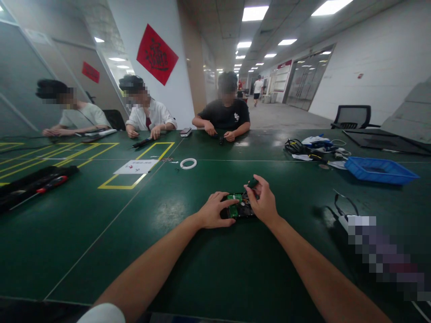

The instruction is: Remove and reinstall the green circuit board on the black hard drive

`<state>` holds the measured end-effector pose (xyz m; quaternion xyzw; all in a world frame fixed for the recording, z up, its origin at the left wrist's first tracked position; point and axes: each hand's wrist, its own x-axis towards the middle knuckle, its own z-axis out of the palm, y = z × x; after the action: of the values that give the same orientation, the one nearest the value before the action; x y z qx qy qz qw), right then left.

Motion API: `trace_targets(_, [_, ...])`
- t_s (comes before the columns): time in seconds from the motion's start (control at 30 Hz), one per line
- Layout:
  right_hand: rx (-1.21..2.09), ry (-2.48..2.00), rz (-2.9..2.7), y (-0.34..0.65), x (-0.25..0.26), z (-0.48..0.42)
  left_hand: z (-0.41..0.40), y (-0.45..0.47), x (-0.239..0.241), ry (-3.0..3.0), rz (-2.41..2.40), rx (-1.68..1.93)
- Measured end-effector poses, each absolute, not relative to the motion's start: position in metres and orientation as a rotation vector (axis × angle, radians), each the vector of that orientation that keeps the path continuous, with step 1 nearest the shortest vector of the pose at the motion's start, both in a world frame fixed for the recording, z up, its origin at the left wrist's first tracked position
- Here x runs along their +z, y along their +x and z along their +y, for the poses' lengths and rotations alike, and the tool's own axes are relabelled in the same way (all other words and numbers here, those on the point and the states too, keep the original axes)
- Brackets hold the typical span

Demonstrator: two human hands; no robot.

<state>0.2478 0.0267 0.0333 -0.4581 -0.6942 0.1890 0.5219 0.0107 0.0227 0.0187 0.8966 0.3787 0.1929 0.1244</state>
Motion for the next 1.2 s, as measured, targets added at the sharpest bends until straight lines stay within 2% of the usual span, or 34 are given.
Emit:
trace_targets(0.43, [0.501, -1.104, -1.663, 0.249, 0.032, 0.027, 0.023, 0.01, 0.016, 2.634, 1.113, 0.542])
trace_targets(0.93, [0.205, -0.951, -1.68, 0.25, 0.018, 0.037, 0.027, 0.008, 0.012, 2.694, 1.063, 0.561])
trace_targets(1.2, [0.118, -0.956, -1.721, 0.253, 0.026, 0.034, 0.027, 0.008, 0.012, 2.706, 1.047, 0.579])
